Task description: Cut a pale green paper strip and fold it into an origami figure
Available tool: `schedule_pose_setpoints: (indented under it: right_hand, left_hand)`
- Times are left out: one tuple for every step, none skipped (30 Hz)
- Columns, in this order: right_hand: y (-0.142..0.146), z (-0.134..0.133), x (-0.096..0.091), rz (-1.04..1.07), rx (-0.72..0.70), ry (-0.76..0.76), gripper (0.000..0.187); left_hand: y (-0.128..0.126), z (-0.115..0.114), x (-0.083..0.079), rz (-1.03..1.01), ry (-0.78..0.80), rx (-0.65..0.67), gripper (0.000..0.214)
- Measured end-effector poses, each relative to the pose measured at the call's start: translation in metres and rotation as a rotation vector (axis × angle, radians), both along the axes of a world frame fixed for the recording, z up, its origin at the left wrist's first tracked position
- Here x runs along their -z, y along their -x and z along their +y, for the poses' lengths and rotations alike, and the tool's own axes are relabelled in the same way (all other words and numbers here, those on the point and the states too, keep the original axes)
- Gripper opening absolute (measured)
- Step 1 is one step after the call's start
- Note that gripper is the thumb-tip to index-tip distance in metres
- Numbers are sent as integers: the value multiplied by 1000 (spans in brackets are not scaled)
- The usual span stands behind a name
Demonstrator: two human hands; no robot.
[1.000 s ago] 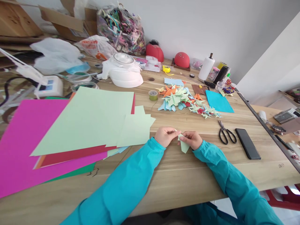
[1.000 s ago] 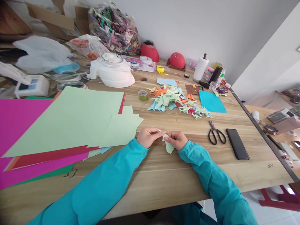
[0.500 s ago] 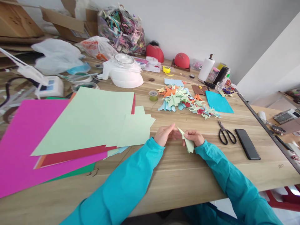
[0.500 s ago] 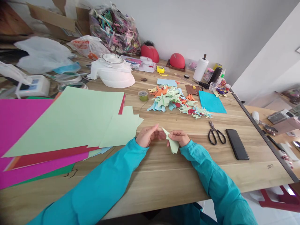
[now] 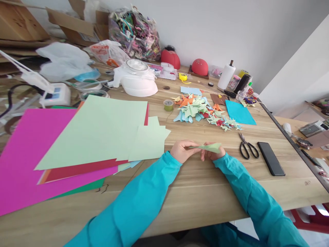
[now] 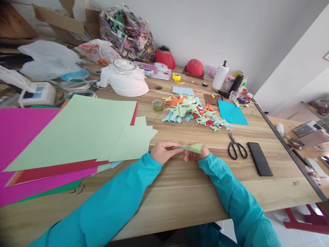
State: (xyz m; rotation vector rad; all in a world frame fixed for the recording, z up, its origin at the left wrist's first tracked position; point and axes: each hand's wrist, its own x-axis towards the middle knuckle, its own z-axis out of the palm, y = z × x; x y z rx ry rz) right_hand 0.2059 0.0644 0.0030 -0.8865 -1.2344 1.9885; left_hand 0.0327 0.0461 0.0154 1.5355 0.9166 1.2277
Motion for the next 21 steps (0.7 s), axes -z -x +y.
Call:
schedule_pose_setpoints:
  right_hand:
    - [0, 1, 2, 40, 36, -5, 37]
    - [0, 2, 3, 85, 70, -12, 34]
    - [0, 3, 3, 128, 92, -21, 32]
    - [-1, 3, 3, 167, 100, -31, 33]
    - [-1, 3, 2, 197, 95, -46, 36]
    - [-2, 2, 2, 211, 76, -65, 41]
    - [-3, 1, 1, 215, 51, -86, 45]
    - [-3, 1, 1, 210, 33, -109, 48]
    - [-3, 0, 2, 194, 33, -133, 50]
    - [-3, -1, 3, 164, 54, -160, 50]
    - [-3, -2, 5, 119, 97, -193, 48]
    - [-2, -3, 7, 62, 152, -235, 44]
    - [-1, -3, 9, 1, 210, -288, 39]
    - [0, -3, 10, -58, 257, -347, 33]
    - [2, -3, 11, -103, 291, -408, 27]
    - [3, -3, 11, -130, 316, -465, 23]
    - [4, -3, 11, -145, 334, -511, 20]
    - [4, -3, 10, -154, 348, -542, 20]
    - [5, -3, 8, -163, 359, -556, 21]
    - [5, -4, 7, -173, 369, -559, 21]
    - [5, -4, 5, -184, 376, -554, 22]
  left_hand:
    - [0, 0, 1, -17, 33, -9, 16]
    - [0, 1, 1, -33, 64, -11, 17]
    - [0, 1, 1, -47, 91, -12, 18]
    - [0, 1, 2, -64, 114, -14, 19]
    - [0, 1, 2, -79, 135, -21, 21]
    - [0, 2, 2, -91, 155, -31, 22]
    - [0, 2, 3, -97, 177, -42, 24]
    - [0, 2, 3, -98, 199, -53, 25]
    - [0, 2, 4, -90, 215, -60, 25]
    - [0, 3, 4, -71, 220, -64, 25]
    - [0, 3, 5, -44, 213, -66, 24]
    - [0, 3, 5, -11, 192, -60, 23]
    - [0, 3, 5, 24, 161, -49, 21]
    - [0, 2, 5, 57, 124, -37, 20]
    - [0, 2, 5, 86, 89, -24, 19]
    - [0, 2, 4, 109, 58, -15, 19]
    - [0, 1, 4, 128, 33, -8, 19]
    - [0, 1, 4, 144, 14, -4, 19]
    - [0, 1, 4, 157, 2, -2, 19]
    - [-1, 1, 5, 170, -4, 3, 19]
    - [-1, 1, 5, 180, -8, 7, 20]
